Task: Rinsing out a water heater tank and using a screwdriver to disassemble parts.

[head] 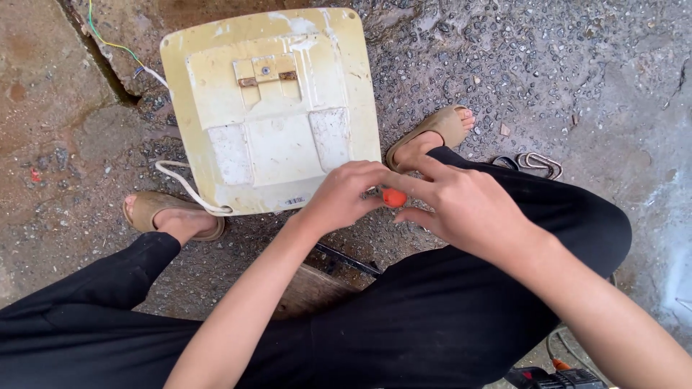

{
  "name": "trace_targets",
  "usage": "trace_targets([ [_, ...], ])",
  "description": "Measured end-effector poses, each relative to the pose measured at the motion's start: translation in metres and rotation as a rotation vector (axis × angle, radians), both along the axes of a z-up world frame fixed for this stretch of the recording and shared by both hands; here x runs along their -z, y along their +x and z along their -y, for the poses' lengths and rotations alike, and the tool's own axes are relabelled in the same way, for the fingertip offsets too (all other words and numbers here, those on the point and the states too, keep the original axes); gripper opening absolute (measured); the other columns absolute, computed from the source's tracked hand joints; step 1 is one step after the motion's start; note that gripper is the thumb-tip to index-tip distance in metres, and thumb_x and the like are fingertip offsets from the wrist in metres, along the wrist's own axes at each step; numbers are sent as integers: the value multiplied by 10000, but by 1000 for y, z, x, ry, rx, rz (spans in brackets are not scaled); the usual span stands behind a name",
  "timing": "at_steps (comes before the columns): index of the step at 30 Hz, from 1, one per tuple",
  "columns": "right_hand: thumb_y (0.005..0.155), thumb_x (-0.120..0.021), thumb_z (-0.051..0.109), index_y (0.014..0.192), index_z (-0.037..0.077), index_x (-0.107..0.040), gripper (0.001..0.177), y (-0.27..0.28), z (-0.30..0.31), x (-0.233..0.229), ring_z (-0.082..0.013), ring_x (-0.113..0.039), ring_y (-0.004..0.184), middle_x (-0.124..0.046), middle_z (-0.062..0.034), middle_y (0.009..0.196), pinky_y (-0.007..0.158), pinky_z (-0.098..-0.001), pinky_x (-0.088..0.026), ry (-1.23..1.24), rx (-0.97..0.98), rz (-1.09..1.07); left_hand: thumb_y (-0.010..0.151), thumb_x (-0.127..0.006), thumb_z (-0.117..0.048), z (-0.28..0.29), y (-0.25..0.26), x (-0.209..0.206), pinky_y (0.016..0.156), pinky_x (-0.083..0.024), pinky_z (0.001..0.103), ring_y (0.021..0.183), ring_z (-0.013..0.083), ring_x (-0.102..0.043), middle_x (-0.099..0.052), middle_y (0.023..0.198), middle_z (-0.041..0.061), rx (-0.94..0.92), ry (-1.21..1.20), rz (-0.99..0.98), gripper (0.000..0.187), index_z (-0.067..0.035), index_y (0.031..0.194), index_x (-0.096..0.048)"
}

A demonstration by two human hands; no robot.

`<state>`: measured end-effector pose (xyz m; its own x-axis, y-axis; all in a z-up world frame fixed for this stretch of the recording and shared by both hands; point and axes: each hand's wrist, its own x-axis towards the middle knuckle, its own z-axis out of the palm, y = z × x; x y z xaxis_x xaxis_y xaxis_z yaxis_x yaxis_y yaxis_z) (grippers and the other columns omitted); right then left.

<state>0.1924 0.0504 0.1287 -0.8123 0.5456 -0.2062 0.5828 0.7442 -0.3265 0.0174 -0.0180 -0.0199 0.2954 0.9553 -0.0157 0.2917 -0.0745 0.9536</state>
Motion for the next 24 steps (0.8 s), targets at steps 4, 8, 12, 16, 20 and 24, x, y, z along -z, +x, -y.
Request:
trace_targets([
  [4, 947, -671, 256, 1086, 234, -705, 145, 4, -9, 13, -303, -757, 881, -686, -17, 1132, 559, -437, -615, 2, -145, 7, 811, -838, -71, -26, -18, -13, 1063, -501, 493, 1073, 274, -714, -772, 1072, 34, 148, -81, 69, 373, -143, 1164, -739],
  [8, 958, -701, 353, 1050, 213, -707, 168, 9, -3, 30, -246, -754, 816, -683, 5, 972, 522, -373, -589, 99, -75, -7, 786, -828, -17, -25, -20, -36, 1114, -447, 564, 1175, 346, -669, -745, 1175, 104, 119, -258, 174, 490, -95, 1254, -708],
  [12, 879, -810, 351, 816, 199, -671, 216, 12, 12, 52, -217, -697, 596, -628, 54, 672, 466, -330, -532, 224, 180, -87, 792, -865, -107, -4, 2, -9, 1030, -520, 502, 1095, 244, -677, -704, 1142, 26, -100, -155, 98, 437, -160, 1202, -724],
  [16, 842, -810, 419, 1080, 250, -734, 302, -1, -2, 13, -245, -747, 758, -713, 9, 938, 486, -422, -577, 173, 103, -17, 814, -864, -120, -16, -8, -9, 1032, -525, 445, 1096, 226, -684, -723, 1120, 7, -12, -135, 35, 390, -143, 1183, -736],
  [20, 956, -669, 208, 1065, 220, -746, 135, 4, -14, 8, -252, -750, 883, -709, -15, 1098, 541, -383, -596, 54, -187, -84, 801, -837, -29, -31, -23, -14, 1064, -496, 508, 1121, 305, -691, -756, 1128, 76, 160, -192, 153, 397, -83, 1183, -747],
  [24, 973, -707, 305, 1055, 195, -737, 141, 1, -13, 18, -203, -746, 889, -701, 13, 1020, 537, -332, -575, 144, -173, -135, 796, -816, 32, -32, -28, -29, 1108, -444, 560, 1230, 361, -644, -720, 1248, 148, 127, -251, 185, 567, -16, 1334, -646],
])
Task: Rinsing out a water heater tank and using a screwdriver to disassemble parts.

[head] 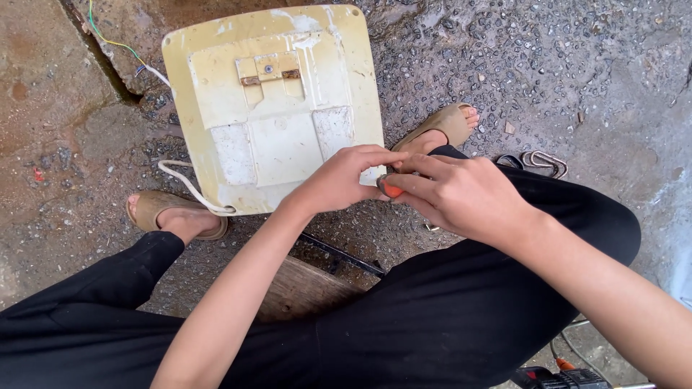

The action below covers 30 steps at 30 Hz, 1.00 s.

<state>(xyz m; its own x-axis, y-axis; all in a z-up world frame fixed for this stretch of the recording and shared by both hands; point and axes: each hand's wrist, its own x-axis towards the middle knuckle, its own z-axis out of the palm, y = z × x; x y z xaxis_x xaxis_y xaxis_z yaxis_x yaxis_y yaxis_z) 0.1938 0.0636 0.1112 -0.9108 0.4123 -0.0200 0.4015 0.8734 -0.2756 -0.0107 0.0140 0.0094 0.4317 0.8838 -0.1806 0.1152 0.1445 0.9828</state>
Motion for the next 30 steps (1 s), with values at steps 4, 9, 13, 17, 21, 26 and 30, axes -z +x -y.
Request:
trace_targets([
  [4, 939, -745, 344, 1079, 214, -724, 192, 10, 17, 18, -179, -735, 873, -673, 38, 957, 537, -330, -570, 103, 107, 18, 736, -927, -174, 26, 21, 30, 978, -535, 443, 1038, 202, -666, -701, 1071, 5, -215, 102, -70, 519, -148, 1205, -706],
  [9, 945, -728, 357, 1028, 169, -664, 215, 16, 30, 29, -167, -723, 806, -666, 15, 930, 527, -269, -563, 68, 139, 114, 858, -804, -67, 22, 16, 31, 1000, -551, 431, 1058, 243, -692, -729, 1078, 61, -52, 207, -147, 316, -127, 1159, -732],
  [13, 921, -676, 300, 1135, 174, -636, 252, 5, 9, -4, -192, -731, 851, -657, -44, 1073, 549, -307, -603, 75, -105, 169, 890, -742, -22, 13, 6, 12, 1040, -534, 465, 1143, 292, -673, -733, 1154, 113, 69, 190, -140, 344, -65, 1228, -701],
  [17, 952, -621, 227, 1124, 163, -659, 188, 11, 7, 13, -173, -727, 844, -674, -35, 1014, 556, -255, -577, 137, -175, 143, 899, -710, 18, 8, 4, 9, 1057, -515, 506, 1197, 317, -637, -712, 1210, 112, 112, 164, -109, 350, -51, 1241, -690],
  [21, 946, -697, 429, 952, 144, -630, 292, 18, 14, 34, -169, -696, 770, -632, 11, 791, 544, -264, -554, 205, 31, 142, 862, -820, -180, 32, 17, 4, 1080, -509, 476, 1227, 260, -591, -653, 1243, 70, -162, 107, -116, 491, -121, 1315, -638],
  [26, 929, -713, 490, 961, 179, -631, 323, 4, 25, 16, -170, -698, 704, -643, 7, 782, 523, -270, -547, 143, 132, 169, 885, -806, -162, 44, 34, 45, 983, -558, 380, 1093, 174, -650, -678, 1135, -40, -210, 248, -193, 337, -162, 1203, -694],
  [30, 955, -627, 276, 1029, 213, -688, 116, 0, 1, -13, -227, -750, 835, -694, -15, 1104, 559, -360, -597, -82, -131, 147, 896, -765, -70, 19, 11, 35, 1057, -519, 430, 1117, 225, -662, -732, 1140, 27, 65, 205, -111, 309, -133, 1196, -718],
])
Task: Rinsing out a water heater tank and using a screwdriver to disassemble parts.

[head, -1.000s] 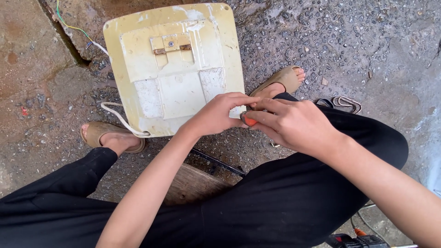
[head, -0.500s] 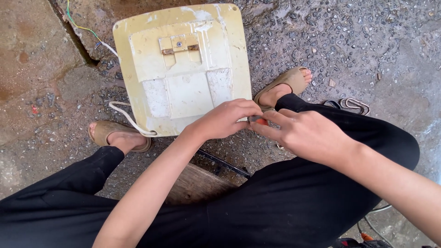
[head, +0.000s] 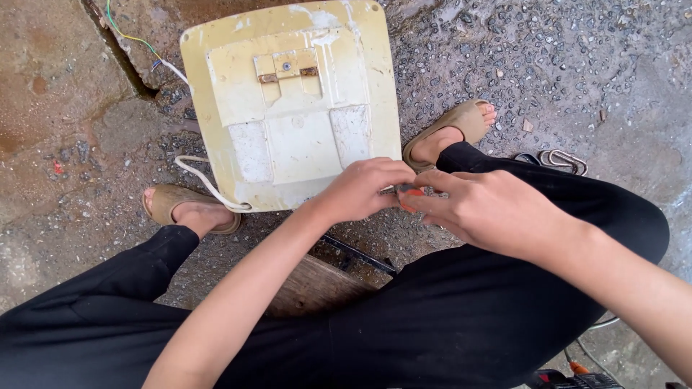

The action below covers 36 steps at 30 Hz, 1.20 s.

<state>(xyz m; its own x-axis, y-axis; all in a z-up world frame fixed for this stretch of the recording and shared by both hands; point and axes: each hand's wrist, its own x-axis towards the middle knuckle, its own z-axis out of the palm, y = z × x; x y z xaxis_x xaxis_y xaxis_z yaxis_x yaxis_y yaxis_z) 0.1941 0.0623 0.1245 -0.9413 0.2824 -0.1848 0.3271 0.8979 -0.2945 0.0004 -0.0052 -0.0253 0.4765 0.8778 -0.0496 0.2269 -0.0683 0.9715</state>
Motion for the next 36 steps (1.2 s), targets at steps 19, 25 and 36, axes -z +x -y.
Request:
trace_targets([
  [19, 926, -579, 278, 1073, 175, -621, 184, 5, 0, 28, -192, -594, 670, -596, -52, 819, 482, -228, -483, 691, -283, 183, 984, -668, -71, 42, -104, -53, 1106, -446, 487, 1177, 247, -666, -726, 1165, 82, -535, -188, -64, 371, -94, 1354, -636],
  [25, 1045, -513, 563, 925, 163, -602, 426, -1, 16, 35, -157, -638, 559, -589, -7, 699, 441, -238, -497, 430, -53, 267, 991, -622, 60, 77, -162, -77, 1077, -463, 503, 1112, 315, -673, -707, 1106, 189, -734, -60, -176, 324, 33, 1314, -631],
  [36, 1020, -533, 784, 708, 181, -540, 678, 10, 41, 54, -412, -648, 539, -584, -96, 537, 408, -472, -431, 337, 563, 379, 931, -685, -170, 60, -86, -67, 1070, -472, 372, 1157, 185, -659, -719, 1219, 37, -560, -267, -122, 351, -119, 1277, -652],
])
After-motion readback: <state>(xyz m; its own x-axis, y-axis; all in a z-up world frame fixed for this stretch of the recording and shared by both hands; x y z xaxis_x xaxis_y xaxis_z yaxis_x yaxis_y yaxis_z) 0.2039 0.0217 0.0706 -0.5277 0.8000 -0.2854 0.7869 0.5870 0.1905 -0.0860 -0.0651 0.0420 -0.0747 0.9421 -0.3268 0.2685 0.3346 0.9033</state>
